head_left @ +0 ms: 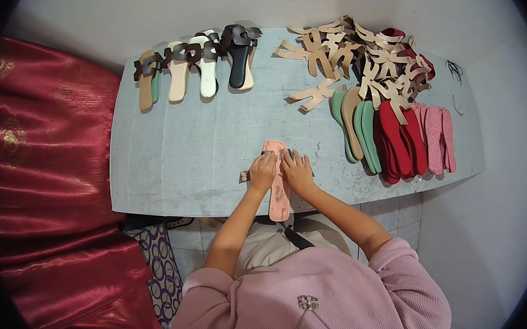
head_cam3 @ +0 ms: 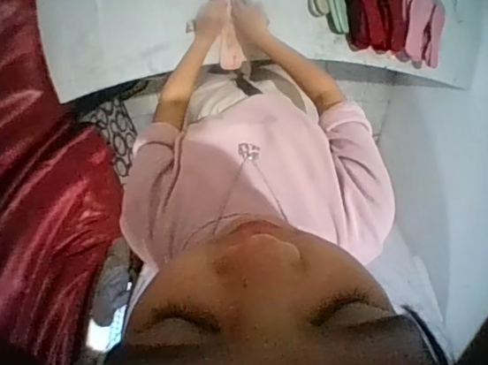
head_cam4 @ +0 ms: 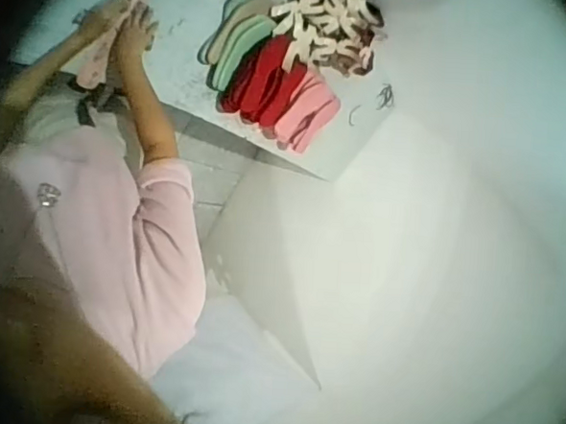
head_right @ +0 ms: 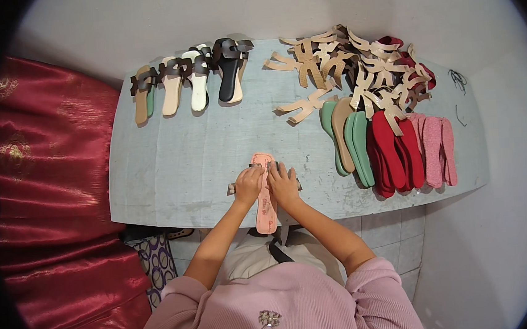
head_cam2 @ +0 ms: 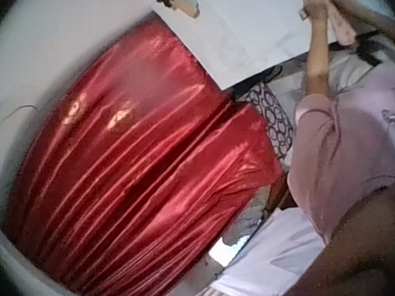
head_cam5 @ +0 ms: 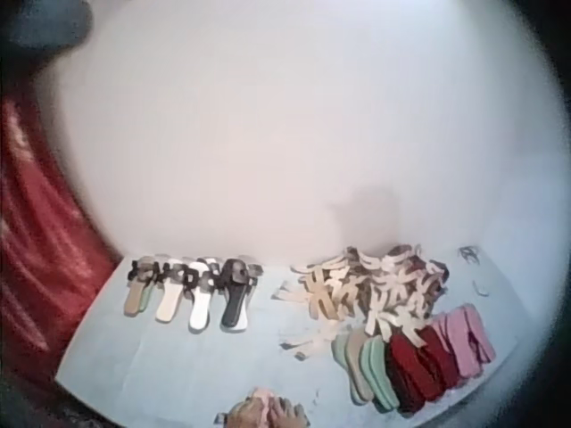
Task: The person assembles sandal components by hand, joining shoe soles and shoe straps on a workbench.
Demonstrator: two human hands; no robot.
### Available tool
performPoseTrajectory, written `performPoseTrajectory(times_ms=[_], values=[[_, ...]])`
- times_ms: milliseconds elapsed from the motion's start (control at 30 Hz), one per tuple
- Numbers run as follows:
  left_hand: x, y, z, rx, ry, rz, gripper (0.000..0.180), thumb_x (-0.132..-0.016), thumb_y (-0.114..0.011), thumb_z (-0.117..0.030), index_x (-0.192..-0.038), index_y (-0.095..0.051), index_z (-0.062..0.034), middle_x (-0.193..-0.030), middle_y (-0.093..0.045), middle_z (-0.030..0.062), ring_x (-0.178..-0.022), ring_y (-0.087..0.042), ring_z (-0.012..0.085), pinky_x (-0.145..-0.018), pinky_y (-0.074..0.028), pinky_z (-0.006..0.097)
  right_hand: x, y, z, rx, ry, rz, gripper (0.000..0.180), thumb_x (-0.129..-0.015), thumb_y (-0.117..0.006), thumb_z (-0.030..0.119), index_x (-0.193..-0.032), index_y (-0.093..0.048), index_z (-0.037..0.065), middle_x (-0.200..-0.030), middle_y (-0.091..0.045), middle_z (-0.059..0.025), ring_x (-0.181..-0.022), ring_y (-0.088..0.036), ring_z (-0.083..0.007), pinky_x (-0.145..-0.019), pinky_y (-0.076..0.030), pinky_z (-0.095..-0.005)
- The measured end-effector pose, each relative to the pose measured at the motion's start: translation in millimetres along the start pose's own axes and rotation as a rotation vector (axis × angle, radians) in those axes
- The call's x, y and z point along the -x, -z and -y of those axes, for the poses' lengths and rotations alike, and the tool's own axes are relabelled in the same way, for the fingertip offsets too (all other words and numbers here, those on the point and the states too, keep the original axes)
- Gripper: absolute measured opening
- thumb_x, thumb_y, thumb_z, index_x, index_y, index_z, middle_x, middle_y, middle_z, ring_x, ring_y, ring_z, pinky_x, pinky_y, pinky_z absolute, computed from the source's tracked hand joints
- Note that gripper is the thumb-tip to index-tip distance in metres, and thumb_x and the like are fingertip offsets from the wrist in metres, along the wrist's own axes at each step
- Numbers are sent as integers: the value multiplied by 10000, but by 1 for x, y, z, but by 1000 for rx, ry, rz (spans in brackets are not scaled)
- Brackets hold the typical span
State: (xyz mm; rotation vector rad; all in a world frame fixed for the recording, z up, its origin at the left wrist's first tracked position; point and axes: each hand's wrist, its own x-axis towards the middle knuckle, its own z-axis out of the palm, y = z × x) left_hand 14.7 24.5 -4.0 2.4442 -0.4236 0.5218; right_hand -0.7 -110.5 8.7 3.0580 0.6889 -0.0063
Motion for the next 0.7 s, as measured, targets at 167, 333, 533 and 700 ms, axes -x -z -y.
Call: performPoseTrajectory(times_ms=[167,333,533,700], values=[[3,3,8,-23,-73,56,131,-739,-567,-65,-855,-624,-44,-895,-620,68,-851,-584,212,-777,-460,330,0,1,-2,-9,2,15,558,-770,-531,396,-1208,-429,66,-1310,-340,-74,-1203,-305,-271,-898,-317,-519],[-7,29,24,42,-305,340,243,-779,-541,-141,-981,-592,-16,-1000,-594,88,-988,-538,200,-945,-353,337,-1,4,-16,-58,88,57,552,-786,-507,398,-1221,-418,70,-1313,-338,-68,-1226,-281,-262,-928,-293,-511],[-37,54,40,133,-440,676,322,-837,-463,-206,-1075,-541,-3,-1153,-520,110,-1088,-474,212,-988,-302,372,-10,12,-40,-54,290,105,562,-795,-491,402,-1248,-392,84,-1328,-318,-54,-1263,-221,-244,-983,-222,-520],[-40,53,52,-22,-552,816,454,-850,-447,-261,-1226,-399,-11,-1329,-343,84,-1195,-365,183,-1025,-240,379,-14,16,-49,-76,373,198,564,-816,-479,385,-1284,-344,102,-1377,-247,-52,-1297,-150,-239,-1007,-178,-517]])
